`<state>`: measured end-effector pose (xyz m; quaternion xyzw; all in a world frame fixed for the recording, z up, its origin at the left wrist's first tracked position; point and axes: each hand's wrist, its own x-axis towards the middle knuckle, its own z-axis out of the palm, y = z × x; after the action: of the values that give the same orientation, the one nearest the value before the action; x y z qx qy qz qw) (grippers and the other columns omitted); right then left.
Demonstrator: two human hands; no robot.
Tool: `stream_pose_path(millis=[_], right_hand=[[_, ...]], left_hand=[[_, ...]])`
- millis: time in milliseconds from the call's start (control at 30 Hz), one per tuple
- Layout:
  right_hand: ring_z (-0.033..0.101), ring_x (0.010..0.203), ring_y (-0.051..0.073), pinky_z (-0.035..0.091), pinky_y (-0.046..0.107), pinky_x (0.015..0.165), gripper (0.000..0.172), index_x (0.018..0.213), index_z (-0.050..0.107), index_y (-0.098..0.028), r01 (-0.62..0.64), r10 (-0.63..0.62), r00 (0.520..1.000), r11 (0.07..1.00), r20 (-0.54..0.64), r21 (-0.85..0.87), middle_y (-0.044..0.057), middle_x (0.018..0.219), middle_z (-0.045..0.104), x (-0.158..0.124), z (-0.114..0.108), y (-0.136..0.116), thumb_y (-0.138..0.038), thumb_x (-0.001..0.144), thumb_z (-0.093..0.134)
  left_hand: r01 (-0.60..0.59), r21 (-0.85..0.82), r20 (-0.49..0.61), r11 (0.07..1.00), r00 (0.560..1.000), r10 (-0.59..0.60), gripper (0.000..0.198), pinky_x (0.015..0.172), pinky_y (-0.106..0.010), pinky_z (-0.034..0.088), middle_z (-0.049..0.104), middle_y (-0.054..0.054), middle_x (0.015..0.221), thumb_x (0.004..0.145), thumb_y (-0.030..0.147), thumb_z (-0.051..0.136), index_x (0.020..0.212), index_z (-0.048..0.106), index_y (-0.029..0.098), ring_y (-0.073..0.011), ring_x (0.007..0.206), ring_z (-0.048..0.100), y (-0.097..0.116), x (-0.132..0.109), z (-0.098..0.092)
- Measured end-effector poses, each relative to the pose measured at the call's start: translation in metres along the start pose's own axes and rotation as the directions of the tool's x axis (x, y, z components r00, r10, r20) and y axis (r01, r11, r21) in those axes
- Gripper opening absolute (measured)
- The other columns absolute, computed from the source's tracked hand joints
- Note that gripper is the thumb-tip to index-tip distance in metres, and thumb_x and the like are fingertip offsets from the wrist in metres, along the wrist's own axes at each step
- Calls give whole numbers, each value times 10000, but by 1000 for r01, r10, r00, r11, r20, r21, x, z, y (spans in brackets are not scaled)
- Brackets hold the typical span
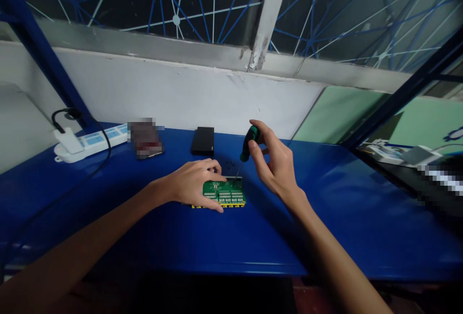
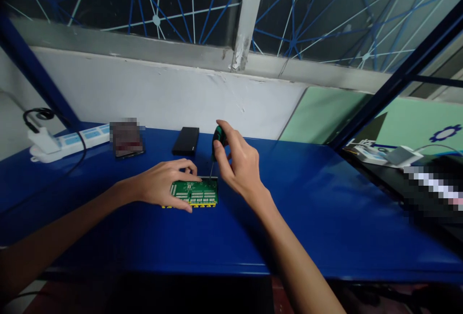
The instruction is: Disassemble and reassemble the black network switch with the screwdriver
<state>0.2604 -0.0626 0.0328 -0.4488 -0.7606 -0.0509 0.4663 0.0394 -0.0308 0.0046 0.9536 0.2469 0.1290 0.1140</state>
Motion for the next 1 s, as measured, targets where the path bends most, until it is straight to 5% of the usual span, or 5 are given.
stream_pose_path(millis=[400,567,767,1000], right_hand=[[591,698,145,532,292,634,383,1339,535,-240,30,-29,997,999,-72,17,48,935,615,0,0,-3,-279,968,447],[558,594,131,523,292,600,378,1242,610,-224,39,-46,990,998,-132,-56,25,807,588,1,1,-1,-368,892,614],[573,573,130,520,295,585,424,1356,517,-227,28,-33,994,999,-102,-44,38,866,663,-1,3,1,-308,940,523],[590,652,153,531,295,595,439,1247,571,-229,25,-29,994,999,-101,-43,39,874,645,1,1,-1,-394,851,661]], left_hand=[[6,2,17,1000,1000,-6,648,807,-338,464,596,-92,1119,718,684,662,1174,687,224,-244,962,594,0,0,-1],[13,4,23,1000,1000,-13,664,827,-346,462,596,-93,1130,714,683,672,1190,677,220,-249,977,593,0,0,-1],[-6,17,9,1000,1000,6,666,814,-340,470,595,-96,1128,712,697,662,1184,682,227,-246,965,596,0,0,-2],[-22,-8,17,1000,1000,23,727,813,-351,471,590,-97,1138,666,695,701,1216,662,222,-253,971,592,-4,-2,-1]])
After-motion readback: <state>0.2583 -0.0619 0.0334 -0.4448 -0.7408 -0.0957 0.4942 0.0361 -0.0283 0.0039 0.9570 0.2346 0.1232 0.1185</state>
